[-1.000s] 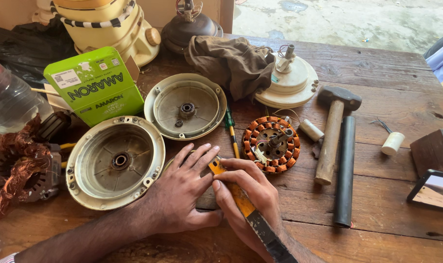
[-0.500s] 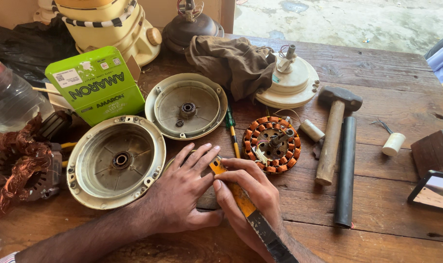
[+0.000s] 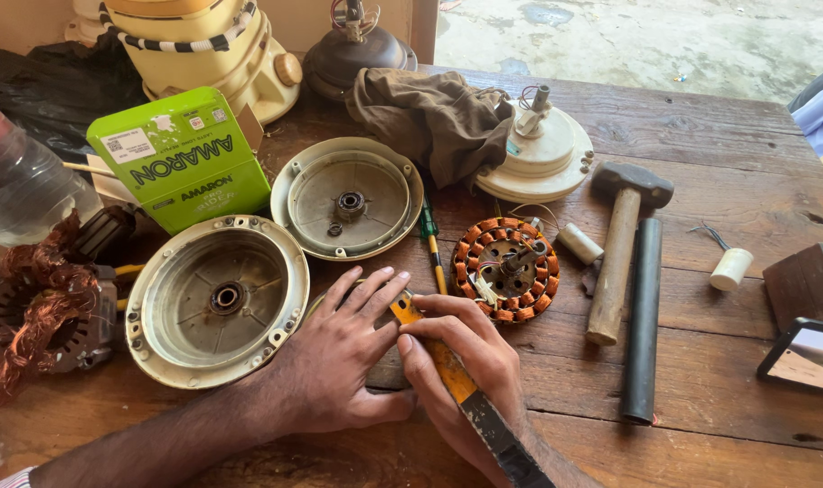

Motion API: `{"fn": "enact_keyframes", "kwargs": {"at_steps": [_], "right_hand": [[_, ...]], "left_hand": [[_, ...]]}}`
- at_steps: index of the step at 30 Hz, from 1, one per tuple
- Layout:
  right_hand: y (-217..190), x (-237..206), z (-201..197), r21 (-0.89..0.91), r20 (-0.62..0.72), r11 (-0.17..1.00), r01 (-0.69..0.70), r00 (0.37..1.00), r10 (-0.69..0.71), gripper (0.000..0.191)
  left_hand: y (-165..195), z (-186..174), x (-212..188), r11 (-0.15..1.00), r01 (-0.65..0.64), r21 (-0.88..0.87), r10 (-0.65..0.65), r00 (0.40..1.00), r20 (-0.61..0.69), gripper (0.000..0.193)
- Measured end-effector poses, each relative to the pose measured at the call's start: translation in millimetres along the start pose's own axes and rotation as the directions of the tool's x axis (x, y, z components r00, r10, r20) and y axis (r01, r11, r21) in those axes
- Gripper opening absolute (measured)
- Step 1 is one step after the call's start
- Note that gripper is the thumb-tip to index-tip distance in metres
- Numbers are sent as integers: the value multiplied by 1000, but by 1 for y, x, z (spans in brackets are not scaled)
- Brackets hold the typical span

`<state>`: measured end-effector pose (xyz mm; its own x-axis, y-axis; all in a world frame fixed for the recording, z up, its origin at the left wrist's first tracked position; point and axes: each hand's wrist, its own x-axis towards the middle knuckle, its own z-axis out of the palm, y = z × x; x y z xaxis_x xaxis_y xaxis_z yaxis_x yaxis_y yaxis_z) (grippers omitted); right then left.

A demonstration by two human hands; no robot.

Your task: The person holds a circular metal ring flat on a wooden workbench and files its edge with a flat file, repositioning the ring and working around the rim. Disassembled motor housings, a copper winding, a hammer and a screwdriver lie on the bench around the work.

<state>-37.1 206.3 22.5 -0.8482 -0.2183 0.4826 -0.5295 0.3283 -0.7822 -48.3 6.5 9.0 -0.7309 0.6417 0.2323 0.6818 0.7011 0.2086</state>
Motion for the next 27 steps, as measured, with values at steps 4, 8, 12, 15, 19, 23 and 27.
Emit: {"fn": "enact_keyframes", "kwargs": {"at_steps": [4,8,12,15,19,23,27], "right_hand": [[1,1,-1,-10,-10,1000,17,1000,-17,14],[3,9,-4,-65,-70,992,107,991,-111,15],[5,16,-12,-134,-154,989,55,985,-76,17],[3,11,-15,-146,-167,989,6,985,-31,20],[0,-6,-16,-241,-96,971,11,995,-35,21],[-3,-20,-15,-359,8,933,26,1000,-25,22],[-2,-25,-11,-383,19,924,2,1000,6,20]], "left_hand": [[1,-1,1,1000,-8,22,8,1000,-8,86],[2,-1,0,1000,2,13,-2,999,-34,90],[2,-1,-4,999,37,8,-37,998,-49,88],[2,0,-7,998,63,-17,-64,997,-49,95],[3,5,-11,992,121,40,-116,987,-108,99],[0,9,-15,991,135,24,-131,981,-141,100],[-3,9,-16,987,157,22,-155,984,-85,96]]}}
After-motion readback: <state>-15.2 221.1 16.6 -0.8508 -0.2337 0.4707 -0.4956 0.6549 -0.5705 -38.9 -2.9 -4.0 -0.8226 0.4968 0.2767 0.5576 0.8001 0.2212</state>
